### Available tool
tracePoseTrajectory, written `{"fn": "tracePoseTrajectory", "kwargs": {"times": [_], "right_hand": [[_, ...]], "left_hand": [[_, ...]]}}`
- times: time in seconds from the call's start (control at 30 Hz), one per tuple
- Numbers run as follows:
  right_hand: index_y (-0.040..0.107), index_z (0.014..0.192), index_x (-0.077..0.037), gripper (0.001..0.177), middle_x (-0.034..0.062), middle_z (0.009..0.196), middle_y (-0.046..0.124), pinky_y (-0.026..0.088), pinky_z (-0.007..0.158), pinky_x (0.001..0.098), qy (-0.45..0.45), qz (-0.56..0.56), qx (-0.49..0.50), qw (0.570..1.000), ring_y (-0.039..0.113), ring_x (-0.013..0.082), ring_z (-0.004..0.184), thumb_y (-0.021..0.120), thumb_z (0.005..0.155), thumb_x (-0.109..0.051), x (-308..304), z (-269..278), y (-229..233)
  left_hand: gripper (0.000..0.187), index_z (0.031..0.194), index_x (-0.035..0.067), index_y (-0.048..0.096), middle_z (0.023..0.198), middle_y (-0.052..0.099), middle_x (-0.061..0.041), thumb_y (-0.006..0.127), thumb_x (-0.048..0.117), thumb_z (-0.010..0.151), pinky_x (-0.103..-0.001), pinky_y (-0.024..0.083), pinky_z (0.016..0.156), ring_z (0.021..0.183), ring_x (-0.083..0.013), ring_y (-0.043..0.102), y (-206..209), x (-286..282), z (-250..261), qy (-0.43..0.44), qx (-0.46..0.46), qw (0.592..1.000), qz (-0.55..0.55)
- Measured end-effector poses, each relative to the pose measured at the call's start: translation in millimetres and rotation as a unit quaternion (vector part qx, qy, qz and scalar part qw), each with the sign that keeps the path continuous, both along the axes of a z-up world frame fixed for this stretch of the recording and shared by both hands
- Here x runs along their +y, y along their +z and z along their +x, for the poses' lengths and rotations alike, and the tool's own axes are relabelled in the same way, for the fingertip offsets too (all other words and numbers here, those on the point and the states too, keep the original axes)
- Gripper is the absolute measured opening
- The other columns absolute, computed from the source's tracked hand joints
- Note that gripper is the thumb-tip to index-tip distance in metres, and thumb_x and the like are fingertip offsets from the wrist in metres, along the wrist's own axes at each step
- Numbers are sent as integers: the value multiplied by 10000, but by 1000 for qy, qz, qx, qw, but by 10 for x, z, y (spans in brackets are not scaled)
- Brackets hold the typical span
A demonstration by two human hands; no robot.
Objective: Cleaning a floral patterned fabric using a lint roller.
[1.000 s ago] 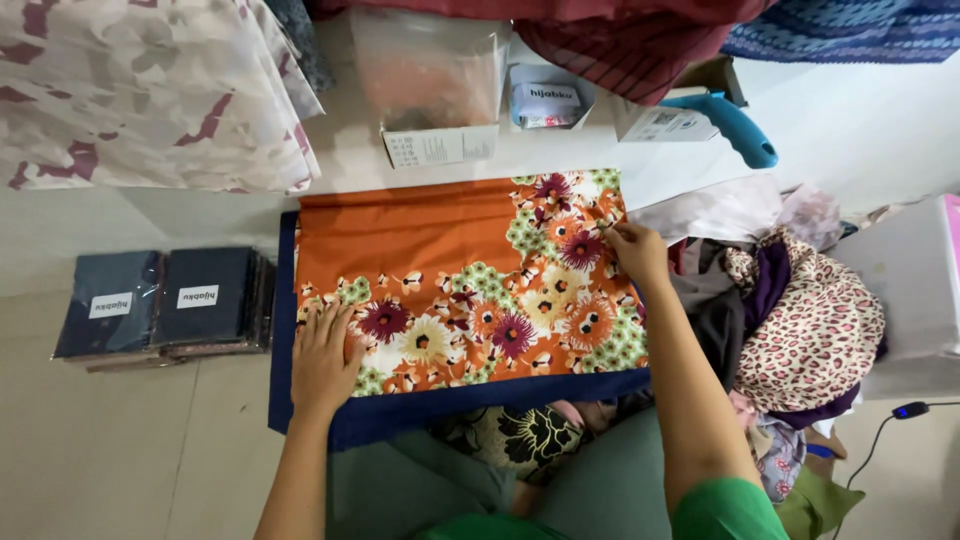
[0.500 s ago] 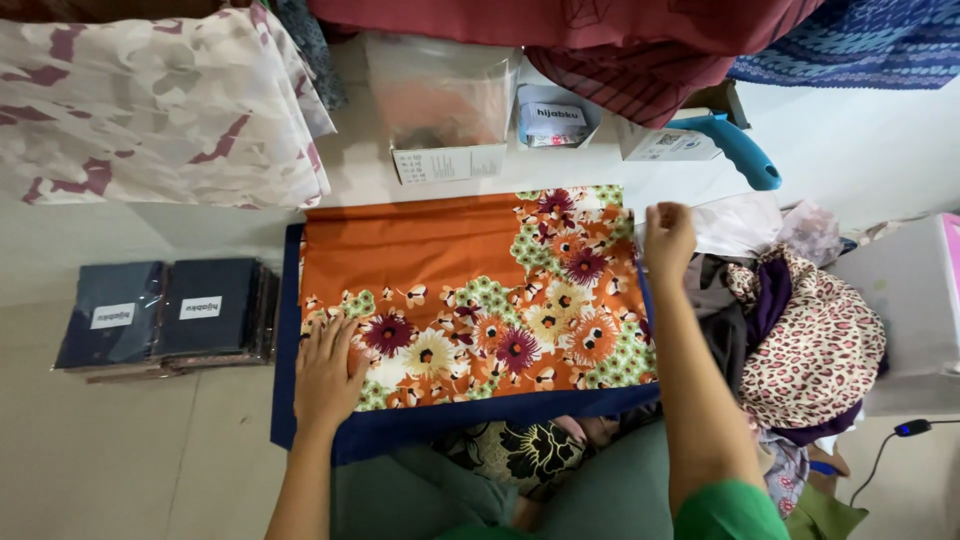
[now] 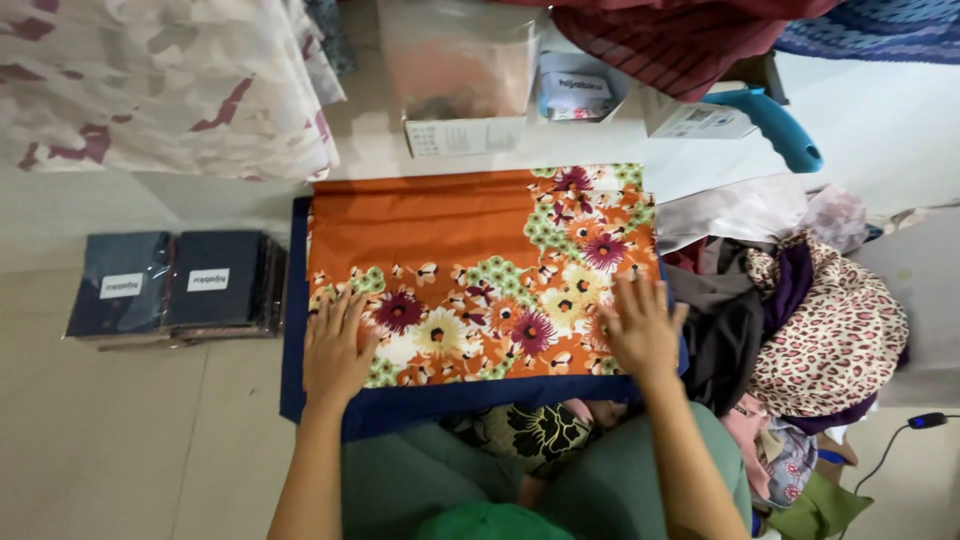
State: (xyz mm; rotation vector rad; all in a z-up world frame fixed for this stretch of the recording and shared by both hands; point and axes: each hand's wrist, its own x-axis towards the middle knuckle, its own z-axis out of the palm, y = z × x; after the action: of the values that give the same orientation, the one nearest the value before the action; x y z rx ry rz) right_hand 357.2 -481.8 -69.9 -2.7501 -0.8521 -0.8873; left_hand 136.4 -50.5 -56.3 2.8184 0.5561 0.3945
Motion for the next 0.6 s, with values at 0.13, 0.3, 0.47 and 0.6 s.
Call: {"fn": "tracePoseTrajectory", "kwargs": {"times": [0.13,0.3,0.47,0.6], "right_hand": [[197,1640,-437,666,55,1709,231,97,1127,816,-150,-73,302,939,181,480,1542,332,1025,-656,-241,41,370],[653,1404,-78,554,208,1119,777,522,1008,577,-43,-27,247,968,693,454,1126,657,851,-35,-924,774,1097],[732,1142,26,134,156,966,694,459,677,449,2,193,-128,973,612,285,796,664,1230,-49,-655,904,2485],[703,1378,-39,551,279,1149,649,458,750,617,-118,76,56,989,649,495,905,603,1104,-506,-207,1301,2880]], "left_hand": [[594,1578,294,429,1682,347,-38,500,468,1015,-525,212,1237,1558,-377,254,71,-16,0,-3,20,999,-40],[627,1601,288,382,1730,232,13,461,532,1028,-484,122,1272,1600,-314,144,113,42,-3,3,60,995,-82],[519,1420,139,623,1551,538,-89,550,440,1005,-375,460,1080,1465,-235,470,-96,228,-90,13,-209,912,-352],[682,1349,-1,634,1380,651,-166,576,546,945,-360,469,1117,1298,-244,614,-386,522,-18,87,-341,759,-549]]}}
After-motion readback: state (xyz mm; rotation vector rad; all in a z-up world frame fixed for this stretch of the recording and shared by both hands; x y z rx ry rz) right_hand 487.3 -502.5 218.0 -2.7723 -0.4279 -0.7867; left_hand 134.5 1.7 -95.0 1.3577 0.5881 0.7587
